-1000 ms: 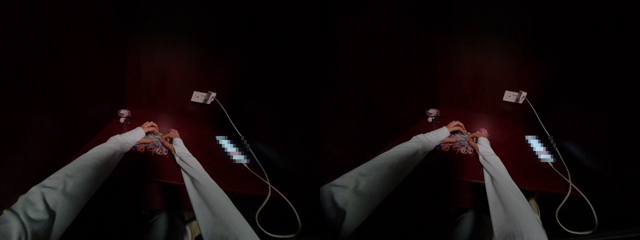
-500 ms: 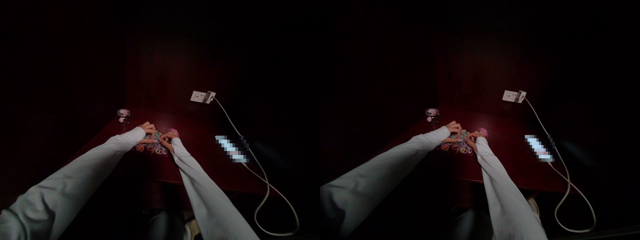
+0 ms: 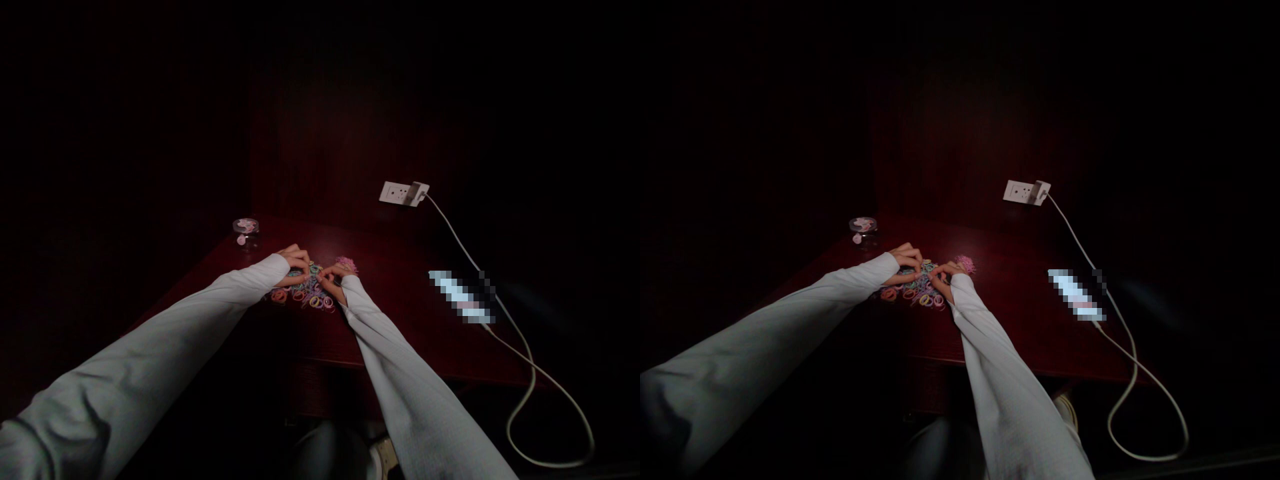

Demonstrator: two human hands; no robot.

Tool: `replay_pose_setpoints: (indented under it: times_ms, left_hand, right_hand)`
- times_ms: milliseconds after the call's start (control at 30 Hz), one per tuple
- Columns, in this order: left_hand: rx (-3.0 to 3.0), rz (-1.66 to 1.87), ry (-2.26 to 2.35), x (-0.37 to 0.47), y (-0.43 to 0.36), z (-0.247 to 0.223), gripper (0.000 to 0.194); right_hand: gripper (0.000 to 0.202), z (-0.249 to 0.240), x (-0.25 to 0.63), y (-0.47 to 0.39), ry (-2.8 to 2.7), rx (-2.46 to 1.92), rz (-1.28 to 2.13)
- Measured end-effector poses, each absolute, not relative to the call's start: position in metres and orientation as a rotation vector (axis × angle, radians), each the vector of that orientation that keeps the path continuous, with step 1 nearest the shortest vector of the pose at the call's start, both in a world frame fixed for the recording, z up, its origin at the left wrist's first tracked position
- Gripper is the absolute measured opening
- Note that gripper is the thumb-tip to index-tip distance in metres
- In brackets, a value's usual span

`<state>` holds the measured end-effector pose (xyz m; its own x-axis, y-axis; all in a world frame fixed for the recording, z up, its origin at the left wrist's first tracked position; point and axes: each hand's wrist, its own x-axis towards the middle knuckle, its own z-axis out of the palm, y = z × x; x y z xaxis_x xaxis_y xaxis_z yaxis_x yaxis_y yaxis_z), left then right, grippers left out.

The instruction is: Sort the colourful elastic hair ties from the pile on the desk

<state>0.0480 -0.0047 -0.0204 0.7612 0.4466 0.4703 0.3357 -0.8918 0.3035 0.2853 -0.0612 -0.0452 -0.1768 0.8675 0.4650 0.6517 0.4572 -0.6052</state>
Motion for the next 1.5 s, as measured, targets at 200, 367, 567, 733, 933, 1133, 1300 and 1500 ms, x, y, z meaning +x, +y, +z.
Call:
replay_pose_setpoints:
  times_ms: [200,367,567,733,933,1133,1300,1500]
  left_hand:
    - [2.764,0.842,0.639,0.046,-0.01,-0.015,0.029]
    - [2.767,0.87,0.602,0.042,-0.018,-0.008,0.027]
    - [2.755,0.859,0.718,0.032,-0.035,-0.011,0.063]
    - [2.725,0.764,1.169,0.015,-0.062,-0.035,0.094]
    - [2.416,0.468,1.757,0.012,-0.084,-0.061,0.127]
    - [2.383,0.43,1.796,0.026,-0.079,-0.064,0.119]
    - [2.405,0.497,1.778,0.033,-0.074,-0.066,0.114]
    - [2.344,0.564,1.905,0.045,-0.096,-0.063,0.12]
  right_hand:
    - [0.034,-0.05,0.289,-0.061,-1.89,-1.281,0.246]
    - [0.043,-0.05,0.287,-0.061,-1.745,-1.368,0.12]
    - [0.04,-0.05,0.282,-0.075,-1.771,-1.299,0.083]
    - [0.039,-0.051,0.279,-0.092,-1.749,-1.423,0.114]
    - [0.036,-0.056,0.276,-0.105,-1.744,-1.543,0.095]
    - [0.05,-0.068,0.269,-0.112,-1.696,-1.742,0.02]
    - [0.064,-0.067,0.261,-0.128,-1.658,-1.909,-0.124]
    - [0.084,-0.052,0.254,-0.155,-1.696,-2.057,-0.065]
